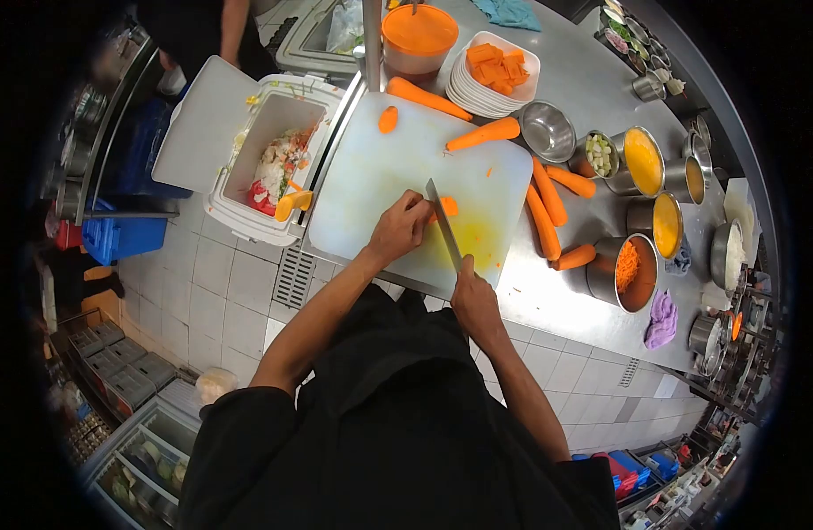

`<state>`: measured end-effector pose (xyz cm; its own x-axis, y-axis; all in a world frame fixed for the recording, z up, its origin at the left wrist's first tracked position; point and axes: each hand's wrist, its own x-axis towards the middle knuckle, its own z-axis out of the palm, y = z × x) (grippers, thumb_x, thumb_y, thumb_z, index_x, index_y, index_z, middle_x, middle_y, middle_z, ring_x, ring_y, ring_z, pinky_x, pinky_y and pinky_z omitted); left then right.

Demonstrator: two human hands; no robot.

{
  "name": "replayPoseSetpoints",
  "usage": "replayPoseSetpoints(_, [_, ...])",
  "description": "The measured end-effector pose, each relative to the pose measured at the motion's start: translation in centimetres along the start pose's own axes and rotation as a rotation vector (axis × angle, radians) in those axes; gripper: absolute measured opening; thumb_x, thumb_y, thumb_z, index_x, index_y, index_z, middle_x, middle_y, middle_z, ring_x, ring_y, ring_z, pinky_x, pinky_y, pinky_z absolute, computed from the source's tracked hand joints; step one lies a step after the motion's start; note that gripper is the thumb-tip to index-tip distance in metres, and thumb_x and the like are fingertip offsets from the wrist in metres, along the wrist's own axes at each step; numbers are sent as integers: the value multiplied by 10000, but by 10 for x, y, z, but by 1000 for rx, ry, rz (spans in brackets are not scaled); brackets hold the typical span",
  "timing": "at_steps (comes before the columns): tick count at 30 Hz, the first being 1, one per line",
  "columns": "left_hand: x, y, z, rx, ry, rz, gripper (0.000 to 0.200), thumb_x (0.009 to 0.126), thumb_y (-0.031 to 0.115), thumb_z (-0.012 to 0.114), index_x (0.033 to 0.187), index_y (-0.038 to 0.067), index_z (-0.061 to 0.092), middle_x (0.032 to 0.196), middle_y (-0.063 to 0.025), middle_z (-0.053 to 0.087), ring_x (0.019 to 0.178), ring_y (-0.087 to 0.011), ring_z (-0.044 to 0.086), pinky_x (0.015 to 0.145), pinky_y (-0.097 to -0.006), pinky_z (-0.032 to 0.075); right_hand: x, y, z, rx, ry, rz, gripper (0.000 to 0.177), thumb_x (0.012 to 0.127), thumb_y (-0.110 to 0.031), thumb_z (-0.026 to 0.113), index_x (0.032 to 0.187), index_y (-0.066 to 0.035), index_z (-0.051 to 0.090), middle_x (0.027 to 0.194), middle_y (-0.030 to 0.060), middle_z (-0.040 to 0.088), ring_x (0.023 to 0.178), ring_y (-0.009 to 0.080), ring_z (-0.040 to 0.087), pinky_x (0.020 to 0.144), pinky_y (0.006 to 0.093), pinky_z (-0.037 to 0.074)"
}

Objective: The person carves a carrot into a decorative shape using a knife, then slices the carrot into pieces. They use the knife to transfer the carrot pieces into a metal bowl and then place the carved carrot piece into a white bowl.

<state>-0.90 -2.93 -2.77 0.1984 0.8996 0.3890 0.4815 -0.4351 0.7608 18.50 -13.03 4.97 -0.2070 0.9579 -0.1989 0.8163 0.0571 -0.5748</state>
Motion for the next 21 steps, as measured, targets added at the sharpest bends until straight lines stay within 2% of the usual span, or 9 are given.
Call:
replayPoseSetpoints(5, [-1, 6, -1, -4, 24, 11, 145, 900, 4, 613, 1034, 51, 641, 983, -125, 590, 840, -322, 660, 718, -410, 559, 8, 6, 2, -65, -7, 6, 154, 1022, -74, 462, 1104, 29, 382, 652, 287, 598, 665, 487, 636, 582, 564, 496])
replayPoseSetpoints(8, [-1, 8, -3, 91, 28, 0, 135, 909, 4, 598, 1029, 54, 636, 985, -124, 598, 843, -322, 661, 722, -412, 560, -3, -21, -23, -14, -35, 32, 160, 1018, -74, 467, 1106, 29, 382, 652, 286, 598, 660, 489, 632, 579, 565, 491])
replayPoseSetpoints(14, [-2, 3, -2, 36, 5, 9, 149, 915, 10, 596, 1055, 49, 630, 993, -128, 609, 852, -326, 659, 721, -414, 560, 7, 7, 9, -5, 17, -12, 149, 1018, -75, 464, 1093, 24, 382, 653, 288, 599, 645, 490, 629, 568, 569, 489])
replayPoseSetpoints(16, [-3, 4, -3, 12, 9, 5, 155, 875, -33, 604, 1022, 15, 616, 1023, -158, 609, 877, -371, 653, 741, -419, 547, 9, 2, -1, -27, 14, -21, 151, 1016, -76, 466, 1090, 25, 382, 654, 290, 599, 648, 491, 629, 570, 568, 487])
replayPoseSetpoints(21, [-3, 7, -3, 49, 32, 13, 153, 896, -16, 598, 1036, 38, 628, 1001, -136, 615, 865, -346, 659, 730, -416, 557, -3, -21, -23, -42, -54, 38, 153, 1009, -71, 472, 1084, 30, 385, 663, 295, 602, 661, 495, 628, 582, 570, 484])
